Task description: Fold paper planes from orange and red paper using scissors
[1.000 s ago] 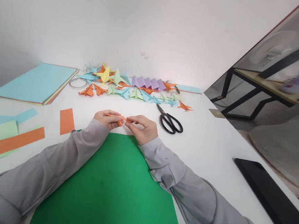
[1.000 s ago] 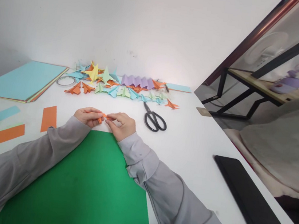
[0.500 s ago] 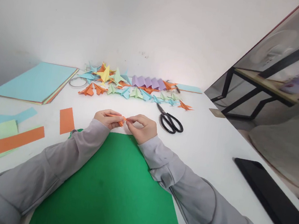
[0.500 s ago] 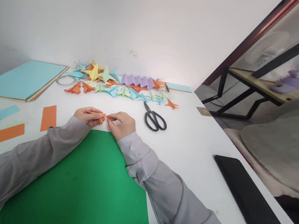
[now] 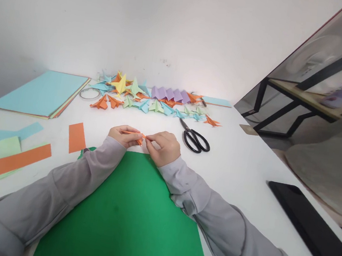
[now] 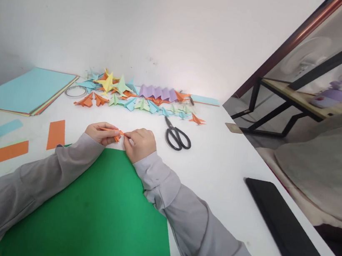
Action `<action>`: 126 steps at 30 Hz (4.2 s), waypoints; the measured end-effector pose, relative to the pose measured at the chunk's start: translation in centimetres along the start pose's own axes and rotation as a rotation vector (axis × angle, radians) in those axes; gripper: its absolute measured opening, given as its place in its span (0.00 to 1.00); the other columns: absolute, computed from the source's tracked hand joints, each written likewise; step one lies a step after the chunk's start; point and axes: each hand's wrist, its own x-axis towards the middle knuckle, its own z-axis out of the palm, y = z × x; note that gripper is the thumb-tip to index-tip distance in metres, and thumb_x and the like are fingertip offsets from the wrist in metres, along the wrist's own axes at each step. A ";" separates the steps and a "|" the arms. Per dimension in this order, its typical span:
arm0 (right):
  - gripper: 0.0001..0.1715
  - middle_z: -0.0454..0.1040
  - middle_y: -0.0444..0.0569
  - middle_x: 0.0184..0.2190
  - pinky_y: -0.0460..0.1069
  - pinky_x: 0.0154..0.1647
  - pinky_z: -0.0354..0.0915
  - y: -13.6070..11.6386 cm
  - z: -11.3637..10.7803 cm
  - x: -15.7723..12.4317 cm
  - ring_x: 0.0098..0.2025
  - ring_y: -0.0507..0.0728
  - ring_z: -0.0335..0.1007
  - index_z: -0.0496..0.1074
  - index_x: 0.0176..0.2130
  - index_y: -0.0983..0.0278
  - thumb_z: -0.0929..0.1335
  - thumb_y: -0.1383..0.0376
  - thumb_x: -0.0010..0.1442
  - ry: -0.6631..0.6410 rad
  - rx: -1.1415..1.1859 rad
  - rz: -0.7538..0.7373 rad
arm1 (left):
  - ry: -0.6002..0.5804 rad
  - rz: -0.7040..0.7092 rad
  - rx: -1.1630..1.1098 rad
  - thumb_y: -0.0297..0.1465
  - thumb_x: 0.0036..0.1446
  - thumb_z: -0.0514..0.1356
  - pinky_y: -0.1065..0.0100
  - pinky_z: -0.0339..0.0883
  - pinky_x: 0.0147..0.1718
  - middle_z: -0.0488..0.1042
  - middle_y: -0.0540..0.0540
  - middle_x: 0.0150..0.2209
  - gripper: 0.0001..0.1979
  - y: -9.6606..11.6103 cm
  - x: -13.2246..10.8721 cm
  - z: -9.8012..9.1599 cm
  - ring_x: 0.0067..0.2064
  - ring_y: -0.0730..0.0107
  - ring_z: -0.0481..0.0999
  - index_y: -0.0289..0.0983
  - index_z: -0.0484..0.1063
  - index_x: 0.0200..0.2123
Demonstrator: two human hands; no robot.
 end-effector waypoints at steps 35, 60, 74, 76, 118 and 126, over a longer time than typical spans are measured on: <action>0.09 0.74 0.48 0.28 0.51 0.33 0.56 -0.3 -1.0 0.4 0.32 0.55 0.65 0.73 0.31 0.62 0.64 0.65 0.60 -0.069 -0.157 -0.118 | 0.005 -0.002 -0.049 0.23 0.30 0.71 0.70 0.73 0.28 0.76 0.44 0.20 0.11 0.0 0.3 -0.3 0.23 0.72 0.75 0.29 0.72 0.21; 0.12 0.76 0.50 0.31 0.50 0.31 0.67 0.4 -0.5 0.4 0.34 0.56 0.71 0.72 0.32 0.63 0.65 0.57 0.55 -0.112 0.511 0.592 | -0.015 -0.016 -0.072 0.23 0.30 0.71 0.72 0.71 0.25 0.76 0.44 0.19 0.11 0.3 0.2 -0.4 0.22 0.72 0.75 0.30 0.72 0.20; 0.19 0.75 0.47 0.22 0.47 0.24 0.66 0.5 -0.4 0.8 0.25 0.52 0.70 0.73 0.27 0.64 0.69 0.50 0.48 -0.043 0.783 0.956 | -0.029 -0.023 -0.014 0.23 0.29 0.71 0.71 0.71 0.25 0.76 0.43 0.18 0.12 0.3 0.3 -0.3 0.22 0.70 0.75 0.29 0.72 0.20; 0.20 0.76 0.47 0.23 0.47 0.25 0.66 0.4 -0.4 0.8 0.26 0.53 0.70 0.73 0.26 0.64 0.69 0.49 0.48 -0.132 0.805 0.960 | -0.027 -0.026 -0.026 0.23 0.29 0.71 0.71 0.72 0.25 0.76 0.43 0.19 0.12 0.3 0.3 -0.4 0.22 0.70 0.75 0.29 0.72 0.20; 0.25 0.72 0.44 0.16 0.45 0.20 0.61 -2.4 -0.5 1.4 0.17 0.48 0.63 0.72 0.19 0.66 0.72 0.46 0.40 -0.278 0.885 1.033 | 0.029 0.067 -0.278 0.23 0.29 0.72 0.65 0.72 0.34 0.78 0.43 0.25 0.12 -1.0 1.3 -0.7 0.29 0.67 0.78 0.31 0.74 0.22; 0.27 0.74 0.42 0.23 0.45 0.21 0.63 -2.1 -0.1 1.6 0.20 0.48 0.67 0.71 0.31 0.65 0.77 0.56 0.31 -0.160 1.005 1.137 | -0.043 0.067 -0.266 0.27 0.25 0.74 0.67 0.71 0.34 0.79 0.47 0.27 0.14 -1.4 1.2 -0.5 0.32 0.68 0.78 0.35 0.75 0.21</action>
